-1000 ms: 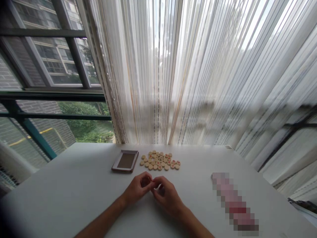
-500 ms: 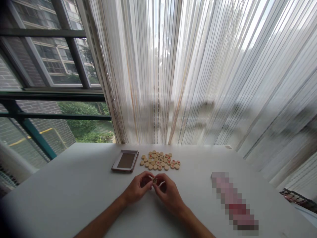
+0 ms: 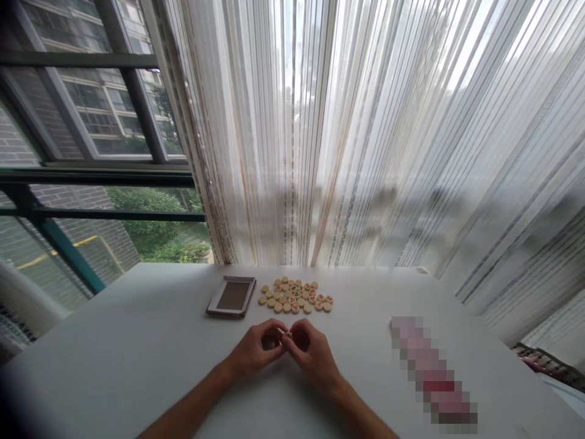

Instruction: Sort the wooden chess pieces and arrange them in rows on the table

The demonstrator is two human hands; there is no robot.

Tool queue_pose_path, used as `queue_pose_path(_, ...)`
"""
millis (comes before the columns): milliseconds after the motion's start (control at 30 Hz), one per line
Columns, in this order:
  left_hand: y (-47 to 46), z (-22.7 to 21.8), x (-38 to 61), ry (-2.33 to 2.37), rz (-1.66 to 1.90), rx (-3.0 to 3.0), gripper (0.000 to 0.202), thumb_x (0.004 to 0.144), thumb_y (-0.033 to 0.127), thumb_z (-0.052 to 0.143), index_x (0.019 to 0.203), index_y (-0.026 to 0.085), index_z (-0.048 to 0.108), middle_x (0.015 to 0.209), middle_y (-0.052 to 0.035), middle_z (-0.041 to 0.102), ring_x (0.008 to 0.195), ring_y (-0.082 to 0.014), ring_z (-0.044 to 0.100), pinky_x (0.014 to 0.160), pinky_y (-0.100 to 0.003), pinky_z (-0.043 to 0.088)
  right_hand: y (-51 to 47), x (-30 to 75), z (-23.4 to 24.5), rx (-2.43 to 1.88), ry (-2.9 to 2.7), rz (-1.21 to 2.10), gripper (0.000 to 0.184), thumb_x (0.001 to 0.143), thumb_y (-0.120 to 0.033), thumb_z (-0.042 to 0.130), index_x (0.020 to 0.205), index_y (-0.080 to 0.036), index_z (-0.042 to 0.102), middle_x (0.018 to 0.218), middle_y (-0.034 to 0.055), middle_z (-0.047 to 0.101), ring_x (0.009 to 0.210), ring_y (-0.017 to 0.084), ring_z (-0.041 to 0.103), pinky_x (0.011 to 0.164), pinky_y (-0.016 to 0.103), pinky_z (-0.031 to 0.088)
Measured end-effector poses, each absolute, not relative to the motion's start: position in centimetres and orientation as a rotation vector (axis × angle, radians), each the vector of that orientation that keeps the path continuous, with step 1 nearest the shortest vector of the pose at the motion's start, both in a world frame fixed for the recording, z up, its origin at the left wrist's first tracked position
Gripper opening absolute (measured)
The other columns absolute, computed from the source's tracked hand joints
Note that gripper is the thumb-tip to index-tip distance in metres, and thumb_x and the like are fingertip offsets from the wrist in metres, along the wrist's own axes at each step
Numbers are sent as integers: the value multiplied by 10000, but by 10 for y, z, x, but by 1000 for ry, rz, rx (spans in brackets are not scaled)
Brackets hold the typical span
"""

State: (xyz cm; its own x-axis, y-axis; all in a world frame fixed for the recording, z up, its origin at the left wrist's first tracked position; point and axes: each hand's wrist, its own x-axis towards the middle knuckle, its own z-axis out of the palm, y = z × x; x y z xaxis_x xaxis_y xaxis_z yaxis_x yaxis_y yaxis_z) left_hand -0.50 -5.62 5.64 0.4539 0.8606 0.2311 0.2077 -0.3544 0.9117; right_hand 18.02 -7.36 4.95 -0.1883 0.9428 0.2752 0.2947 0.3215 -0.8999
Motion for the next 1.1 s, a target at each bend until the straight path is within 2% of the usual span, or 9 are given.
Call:
queue_pose_path(300, -55, 53, -6, 908, 925, 1820, 291, 805, 305, 704, 1048, 159, 636, 845, -53, 729, 748, -157, 647, 718, -261, 527, -76, 180, 56, -1100, -1672, 906, 256, 953, -420, 532, 858, -187, 578, 743, 0, 620, 661, 138, 549, 603, 249, 438)
queue_pose_path(500, -58, 59, -5, 904, 936, 1833, 278, 824, 328, 682, 1040, 158, 643, 849, -55, 730, 739, -154, 644, 707, -261, 526, -77, 180, 57, -999, -1666, 1013, 231, 920, -419, 587, 1000, -203, 570, 855, 31, 671, 753, 171, 629, 673, 274, 496)
queue_pose_path(667, -57, 58, -7, 904, 929, 1869, 318, 806, 291, 692, 1096, 177, 632, 899, -53, 733, 728, -148, 641, 716, -262, 533, -69, 199, 65, -1036, -1727, 1046, 288, 908, -420, 588, 1116, -222, 591, 839, 14, 638, 748, 166, 613, 685, 280, 509)
queue_pose_path(733, -57, 57, -8, 926, 923, 1890, 300, 809, 294, 689, 1080, 176, 641, 894, -56, 729, 736, -151, 643, 720, -262, 532, -64, 216, 72, -1105, -1793, 999, 269, 907, -407, 572, 1085, -215, 635, 822, 16, 637, 738, 165, 603, 682, 281, 503)
queue_pose_path(800, -57, 56, -8, 943, 915, 1914, 257, 821, 299, 675, 1045, 173, 658, 883, -57, 726, 736, -152, 639, 714, -256, 525, -60, 237, 78, -1186, -1854, 958, 216, 896, -379, 571, 970, -207, 679, 857, 29, 661, 769, 173, 611, 687, 280, 493)
queue_pose_path(900, -57, 55, -8, 961, 901, 1933, 221, 844, 307, 648, 1018, 173, 671, 879, -59, 722, 731, -150, 628, 697, -246, 512, -57, 266, 86, -1328, -1860, 1068, 196, 859, -363, 602, 939, -199, 674, 749, 14, 671, 698, 174, 634, 615, 261, 484)
queue_pose_path(967, -57, 55, -8, 974, 898, 1952, 212, 858, 319, 632, 1003, 173, 679, 870, -59, 716, 734, -154, 624, 689, -244, 503, -57, 280, 89, -1377, -1850, 1136, 203, 825, -367, 639, 925, -194, 674, 806, 27, 693, 708, 178, 658, 614, 261, 495)
queue_pose_path(1100, -58, 57, -8, 998, 904, 1991, 211, 870, 338, 612, 969, 169, 693, 816, -52, 695, 718, -158, 615, 672, -243, 490, -57, 289, 89, -1429, -1826, 1204, 225, 800, -403, 665, 868, -189, 667, 792, 34, 714, 687, 178, 667, 591, 256, 496)
